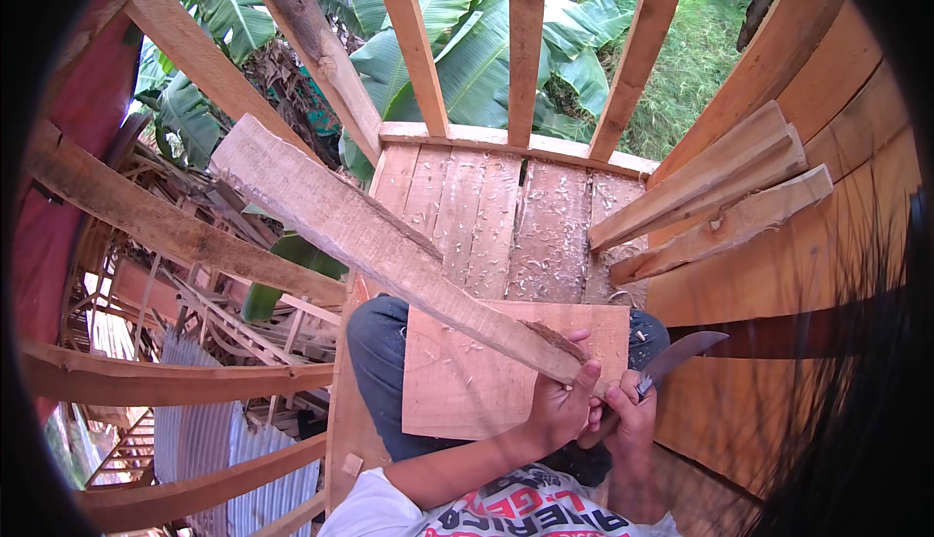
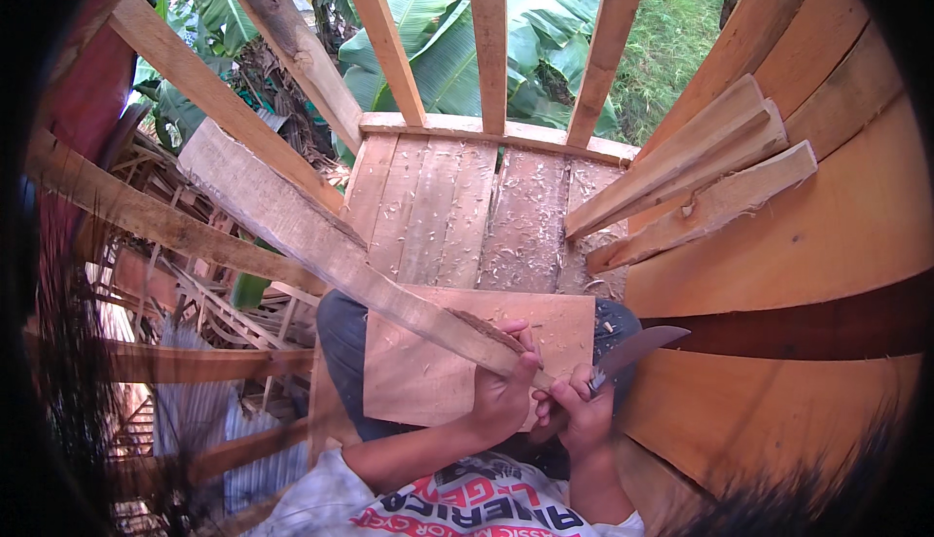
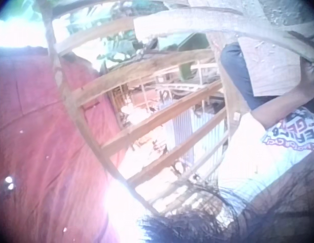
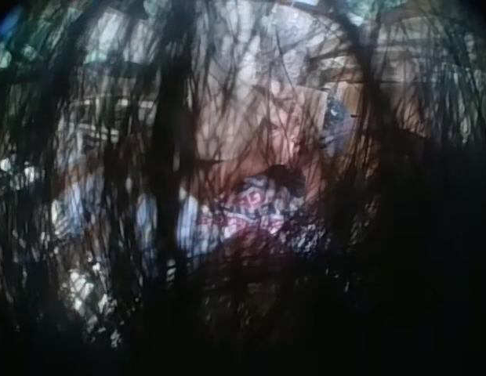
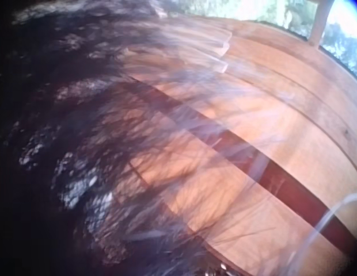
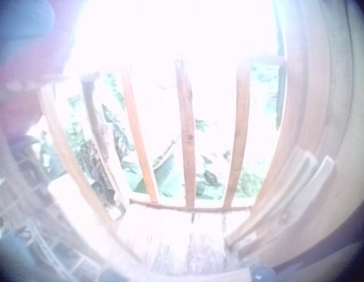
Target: The person is sitting cross-legged on a wooden platform, using a curved knife to shave and shape a long piece of wood. They hold the wood with their left hand and use the knife in their right hand to remove thin strips of wood, creating shavings that fall onto the platform.
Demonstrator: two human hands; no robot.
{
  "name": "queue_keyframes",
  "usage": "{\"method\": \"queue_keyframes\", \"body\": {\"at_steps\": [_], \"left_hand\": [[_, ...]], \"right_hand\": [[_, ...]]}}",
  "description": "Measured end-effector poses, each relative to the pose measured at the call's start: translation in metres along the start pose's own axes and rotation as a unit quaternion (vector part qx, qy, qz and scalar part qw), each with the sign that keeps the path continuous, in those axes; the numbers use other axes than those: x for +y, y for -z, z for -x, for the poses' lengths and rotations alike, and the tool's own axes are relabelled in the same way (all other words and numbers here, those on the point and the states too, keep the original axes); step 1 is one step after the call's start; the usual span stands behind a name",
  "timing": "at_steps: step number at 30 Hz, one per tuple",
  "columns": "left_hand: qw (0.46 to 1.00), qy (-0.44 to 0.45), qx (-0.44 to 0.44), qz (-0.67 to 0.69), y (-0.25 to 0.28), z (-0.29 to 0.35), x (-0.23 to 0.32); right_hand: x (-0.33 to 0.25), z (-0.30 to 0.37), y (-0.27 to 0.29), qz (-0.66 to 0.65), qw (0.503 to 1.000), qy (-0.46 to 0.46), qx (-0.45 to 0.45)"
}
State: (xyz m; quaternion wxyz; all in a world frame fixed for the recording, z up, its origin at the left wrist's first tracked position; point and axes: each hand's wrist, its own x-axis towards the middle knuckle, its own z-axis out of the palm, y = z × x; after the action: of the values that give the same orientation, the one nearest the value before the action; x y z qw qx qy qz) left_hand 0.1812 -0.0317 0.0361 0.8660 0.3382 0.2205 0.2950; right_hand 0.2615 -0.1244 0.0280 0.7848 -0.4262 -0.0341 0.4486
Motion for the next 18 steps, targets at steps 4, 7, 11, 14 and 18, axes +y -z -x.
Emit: {"method": "queue_keyframes", "body": {"at_steps": [4, 7, 11, 14, 18], "left_hand": [[0.993, -0.094, -0.014, -0.071, 0.002, -0.005, -0.007], [0.978, -0.144, -0.021, -0.147, 0.007, -0.006, -0.013], [0.964, -0.1, -0.046, -0.24, 0.02, 0.003, -0.024], [0.968, -0.044, -0.059, -0.238, 0.023, 0.013, -0.021], [0.981, 0.043, -0.049, -0.184, 0.024, 0.026, -0.035]], "right_hand": [[-0.006, -0.007, 0.012, 0.081, 0.996, 0.03, -0.013], [-0.014, -0.014, 0.017, 0.086, 0.992, 0.068, -0.056], [-0.021, -0.03, 0.039, 0.085, 0.984, 0.124, -0.101], [-0.025, -0.043, 0.043, 0.1, 0.976, 0.155, -0.115], [-0.034, -0.052, 0.045, 0.121, 0.976, 0.139, -0.119]]}}
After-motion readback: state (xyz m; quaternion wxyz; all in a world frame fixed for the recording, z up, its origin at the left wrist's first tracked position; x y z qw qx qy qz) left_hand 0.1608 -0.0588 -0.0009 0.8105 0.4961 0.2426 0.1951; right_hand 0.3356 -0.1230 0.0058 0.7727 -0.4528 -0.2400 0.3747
